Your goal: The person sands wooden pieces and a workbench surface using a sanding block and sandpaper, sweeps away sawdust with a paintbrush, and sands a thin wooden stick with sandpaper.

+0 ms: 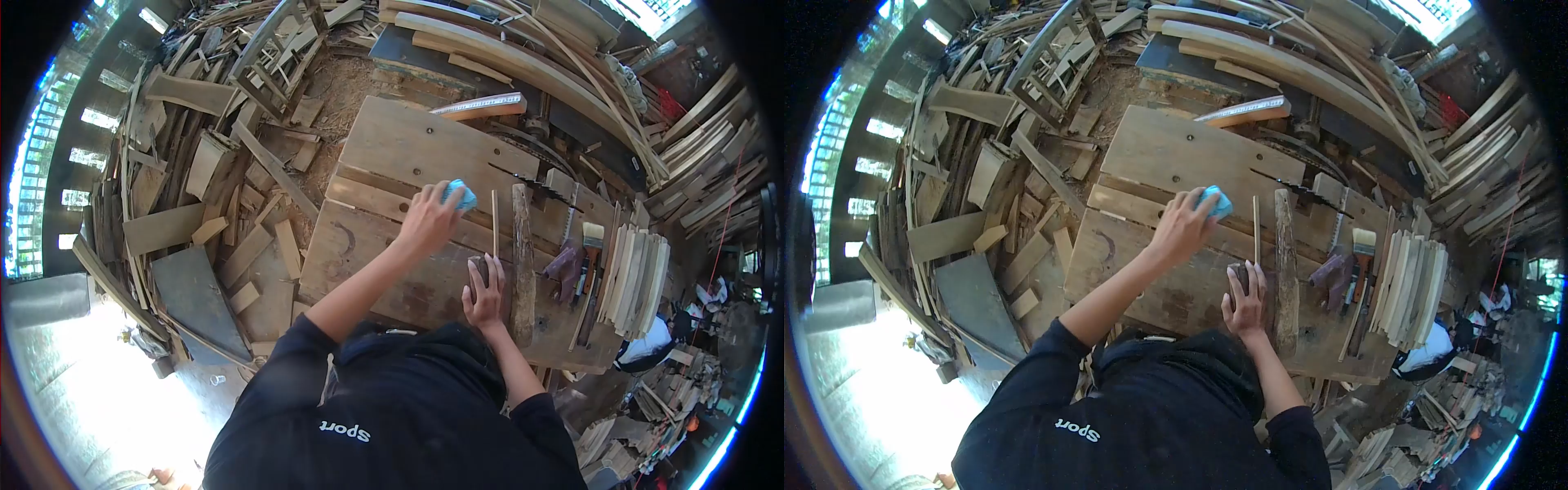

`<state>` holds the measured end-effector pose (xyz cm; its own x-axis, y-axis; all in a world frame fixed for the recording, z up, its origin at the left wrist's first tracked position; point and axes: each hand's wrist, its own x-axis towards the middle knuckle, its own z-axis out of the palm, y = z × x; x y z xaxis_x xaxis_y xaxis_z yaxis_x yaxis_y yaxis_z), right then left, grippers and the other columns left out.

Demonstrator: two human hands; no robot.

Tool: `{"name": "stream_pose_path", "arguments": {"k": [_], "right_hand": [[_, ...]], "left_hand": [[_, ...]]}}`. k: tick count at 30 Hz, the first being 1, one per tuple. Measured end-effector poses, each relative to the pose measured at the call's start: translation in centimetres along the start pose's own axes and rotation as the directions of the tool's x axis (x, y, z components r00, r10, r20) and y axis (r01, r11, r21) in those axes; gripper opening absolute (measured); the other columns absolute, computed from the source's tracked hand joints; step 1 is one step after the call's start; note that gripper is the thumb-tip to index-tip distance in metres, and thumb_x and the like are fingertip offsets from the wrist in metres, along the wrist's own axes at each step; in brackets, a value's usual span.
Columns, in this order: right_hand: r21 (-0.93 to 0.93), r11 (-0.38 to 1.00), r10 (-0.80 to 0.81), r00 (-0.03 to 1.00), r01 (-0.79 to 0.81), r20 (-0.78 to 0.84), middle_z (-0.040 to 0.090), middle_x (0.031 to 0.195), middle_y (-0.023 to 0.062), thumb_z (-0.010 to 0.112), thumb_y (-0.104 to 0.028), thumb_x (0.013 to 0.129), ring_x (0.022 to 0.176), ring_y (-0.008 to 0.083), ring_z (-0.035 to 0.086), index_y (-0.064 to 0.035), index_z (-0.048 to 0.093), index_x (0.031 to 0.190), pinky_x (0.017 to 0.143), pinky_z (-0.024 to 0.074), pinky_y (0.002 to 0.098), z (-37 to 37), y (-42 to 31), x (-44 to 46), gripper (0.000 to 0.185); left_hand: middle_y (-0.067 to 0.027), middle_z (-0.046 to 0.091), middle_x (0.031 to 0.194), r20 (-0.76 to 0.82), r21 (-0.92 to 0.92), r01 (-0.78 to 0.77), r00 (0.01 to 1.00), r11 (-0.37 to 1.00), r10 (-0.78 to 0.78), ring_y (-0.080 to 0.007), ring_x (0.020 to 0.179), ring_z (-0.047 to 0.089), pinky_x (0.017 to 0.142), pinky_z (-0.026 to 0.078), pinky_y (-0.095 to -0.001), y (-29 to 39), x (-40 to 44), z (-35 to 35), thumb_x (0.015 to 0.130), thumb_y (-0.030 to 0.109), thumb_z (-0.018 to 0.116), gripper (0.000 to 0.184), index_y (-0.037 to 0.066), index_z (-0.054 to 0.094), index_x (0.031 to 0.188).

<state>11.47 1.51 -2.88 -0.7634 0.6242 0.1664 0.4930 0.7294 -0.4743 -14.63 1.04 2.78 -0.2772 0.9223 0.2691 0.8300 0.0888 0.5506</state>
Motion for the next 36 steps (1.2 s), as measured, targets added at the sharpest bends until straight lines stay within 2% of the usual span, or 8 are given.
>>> {"name": "stream_pose_path", "arguments": {"k": [7, 14, 17, 22, 25, 28, 32, 36], "right_hand": [[0.025, 1.000, 0.011, 0.999, -0.011, -0.037, 0.041, 0.156, 0.0257, 0.062, -0.022, 0.086, 0.146, 0.0465, 0.033, -0.0098, 0.060, 0.143, 0.121, 0.0268, 0.0563, 0.5, 0.4, 0.0, 0.058], [0.013, 0.999, 0.052, 0.999, -0.052, 0.002, 0.041, 0.156, 0.0241, 0.063, -0.022, 0.085, 0.147, 0.0446, 0.033, -0.0109, 0.060, 0.142, 0.122, 0.0272, 0.0547, 0.3, 0.5, -0.2, 0.058], [0.015, 0.998, 0.058, 0.998, -0.058, 0.002, 0.041, 0.156, 0.0242, 0.063, -0.022, 0.085, 0.147, 0.0448, 0.033, -0.0109, 0.061, 0.142, 0.121, 0.0275, 0.0547, 0.6, 0.4, 0.1, 0.058], [0.030, 0.997, 0.070, 0.998, -0.070, 0.004, 0.041, 0.156, 0.0242, 0.064, -0.022, 0.084, 0.146, 0.0453, 0.034, -0.0107, 0.061, 0.141, 0.121, 0.0276, 0.0554, 0.5, 0.5, -0.2, 0.058], [0.034, 0.998, 0.061, 0.998, -0.061, 0.004, 0.041, 0.156, 0.0241, 0.064, -0.022, 0.084, 0.146, 0.0454, 0.034, -0.0109, 0.061, 0.142, 0.121, 0.0275, 0.0559, 0.5, 0.5, 0.2, 0.059], [0.027, 0.998, 0.056, 0.998, -0.056, -0.002, 0.041, 0.156, 0.0241, 0.063, -0.022, 0.085, 0.146, 0.0456, 0.034, -0.0105, 0.060, 0.142, 0.121, 0.0275, 0.0557, 0.4, 0.6, 0.0, 0.058], [0.030, 0.998, 0.051, 0.999, -0.051, 0.006, 0.041, 0.156, 0.0245, 0.062, -0.020, 0.085, 0.146, 0.0461, 0.033, -0.0093, 0.059, 0.143, 0.121, 0.0278, 0.0550, 0.3, 0.2, -0.1, 0.058], [0.021, 0.997, 0.071, 0.997, -0.072, 0.034, 0.040, 0.156, 0.0247, 0.061, -0.019, 0.086, 0.146, 0.0460, 0.033, -0.0092, 0.058, 0.143, 0.121, 0.0281, 0.0553, 0.0, 0.4, 0.1, 0.058]], "left_hand": [[-0.0150, 0.056, 0.139, 0.105, 0.223, -0.257, 0.965, 0.941, 0.239, -0.0352, 0.127, 0.053, 0.102, 0.047, -0.0523, -8.6, 5.5, 4.7, 0.095, 0.028, 0.066, 0.044, 0.016, 0.059, 0.138], [-0.0182, 0.062, 0.130, 0.293, 0.720, -0.088, 0.938, 0.689, -0.187, -0.0330, 0.120, 0.059, 0.098, 0.050, -0.0515, -15.2, 14.9, -1.7, 0.093, 0.016, 0.062, 0.036, 0.012, 0.066, 0.129], [-0.0169, 0.062, 0.130, 0.246, 0.337, -0.457, 0.887, 0.823, 0.391, -0.0323, 0.121, 0.058, 0.097, 0.050, -0.0515, -11.7, 10.6, 1.6, 0.094, 0.015, 0.061, 0.037, 0.013, 0.065, 0.131], [-0.0201, 0.060, 0.133, 0.018, 0.549, 0.143, 0.983, 0.824, -0.183, -0.0350, 0.119, 0.058, 0.100, 0.050, -0.0514, -18.2, 14.0, -2.2, 0.097, 0.020, 0.059, 0.035, 0.011, 0.063, 0.131], [-0.0193, 0.059, 0.135, 0.390, 0.470, -0.122, 0.917, 0.874, -0.082, -0.0365, 0.120, 0.058, 0.101, 0.049, -0.0520, -14.4, 13.0, -0.1, 0.097, 0.023, 0.062, 0.036, 0.009, 0.064, 0.130], [-0.0193, 0.059, 0.132, 0.200, 0.353, -0.462, 0.887, 0.814, 0.416, -0.0372, 0.120, 0.058, 0.101, 0.049, -0.0517, -12.9, 9.7, 0.6, 0.096, 0.023, 0.062, 0.036, 0.006, 0.064, 0.128], [-0.0224, 0.058, 0.135, -0.002, 0.567, 0.125, 0.989, 0.814, -0.150, -0.0411, 0.125, 0.056, 0.102, 0.048, -0.0540, -17.3, 13.7, -1.7, 0.096, 0.025, 0.062, 0.039, 0.004, 0.061, 0.129], [-0.0217, 0.062, 0.131, 0.286, 0.351, -0.242, 0.948, 0.904, 0.143, -0.0409, 0.113, 0.062, 0.099, 0.051, -0.0532, -9.4, 10.9, 1.6, 0.093, 0.024, 0.068, 0.043, 0.013, 0.059, 0.133]]}}
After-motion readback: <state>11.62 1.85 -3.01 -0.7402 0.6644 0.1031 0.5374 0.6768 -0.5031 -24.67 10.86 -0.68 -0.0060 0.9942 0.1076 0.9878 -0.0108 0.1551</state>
